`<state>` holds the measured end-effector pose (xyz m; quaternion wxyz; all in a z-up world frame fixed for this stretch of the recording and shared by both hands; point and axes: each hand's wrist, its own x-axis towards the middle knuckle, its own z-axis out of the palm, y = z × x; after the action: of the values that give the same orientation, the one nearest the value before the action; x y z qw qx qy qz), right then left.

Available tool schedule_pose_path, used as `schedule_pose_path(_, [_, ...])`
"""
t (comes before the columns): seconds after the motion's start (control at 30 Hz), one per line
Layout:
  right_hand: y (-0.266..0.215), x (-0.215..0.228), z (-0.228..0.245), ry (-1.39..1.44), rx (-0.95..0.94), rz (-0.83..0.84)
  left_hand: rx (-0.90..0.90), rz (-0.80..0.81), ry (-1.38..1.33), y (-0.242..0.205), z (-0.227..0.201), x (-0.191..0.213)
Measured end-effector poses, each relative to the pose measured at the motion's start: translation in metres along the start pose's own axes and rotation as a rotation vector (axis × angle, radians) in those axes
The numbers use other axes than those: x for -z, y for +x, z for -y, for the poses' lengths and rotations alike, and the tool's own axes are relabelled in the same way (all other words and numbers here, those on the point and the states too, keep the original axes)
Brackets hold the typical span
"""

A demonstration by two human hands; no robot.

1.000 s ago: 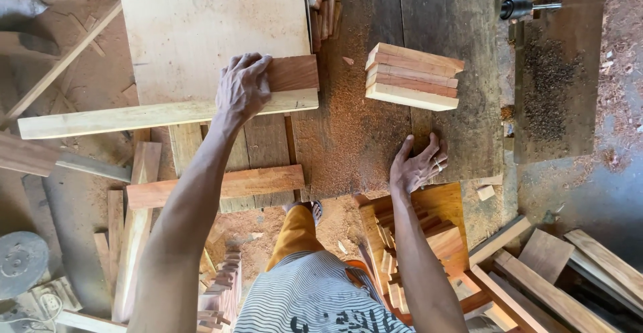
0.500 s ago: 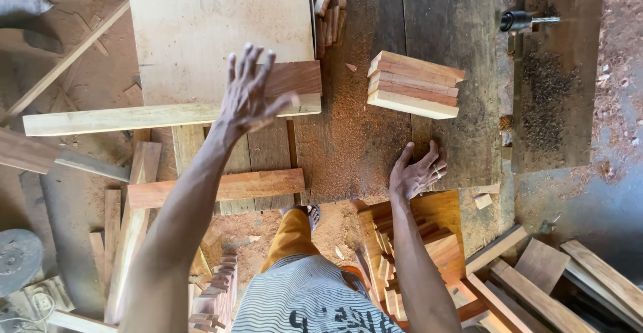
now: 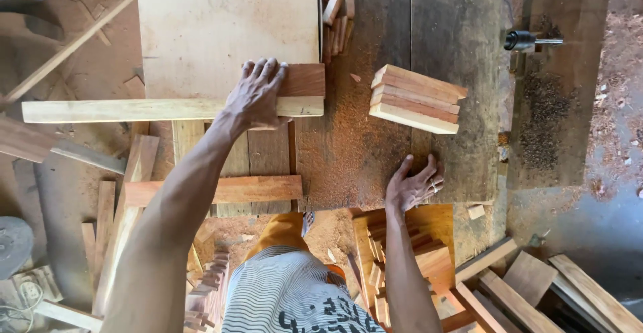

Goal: Organizing and aligning small rectangular wood blocks on a workbench in a workshop.

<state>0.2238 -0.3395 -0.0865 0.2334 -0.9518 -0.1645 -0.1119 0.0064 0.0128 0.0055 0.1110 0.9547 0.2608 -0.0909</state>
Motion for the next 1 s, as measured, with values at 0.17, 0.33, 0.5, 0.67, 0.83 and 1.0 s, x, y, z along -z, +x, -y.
schedule_pose_path(0.17, [0.007, 0.007, 0.012, 0.017, -0.047, 0.016, 0.014, 0.009, 0.008, 0.014, 0.002, 0.013])
schedule_pose_path(0.33, [0.002, 0.003, 0.005, 0.010, 0.004, -0.028, 0.022, 0.016, 0.005, 0.024, 0.011, 0.018])
schedule_pose_path(0.5, [0.002, -0.001, 0.001, 0.002, 0.008, -0.037, 0.036, 0.028, 0.002, 0.041, 0.020, 0.020])
schedule_pose_path(0.67, [0.004, 0.001, 0.002, 0.006, 0.014, -0.031, 0.030, 0.000, 0.003, 0.054, 0.030, 0.023])
schedule_pose_path(0.83, [0.004, -0.004, -0.002, 0.001, 0.023, -0.030, 0.026, -0.029, 0.004, 0.065, 0.037, 0.028])
schedule_pose_path(1.0, [0.009, -0.010, -0.004, -0.055, 0.033, -0.031, 0.035, -0.043, 0.063, 0.093, 0.057, 0.039])
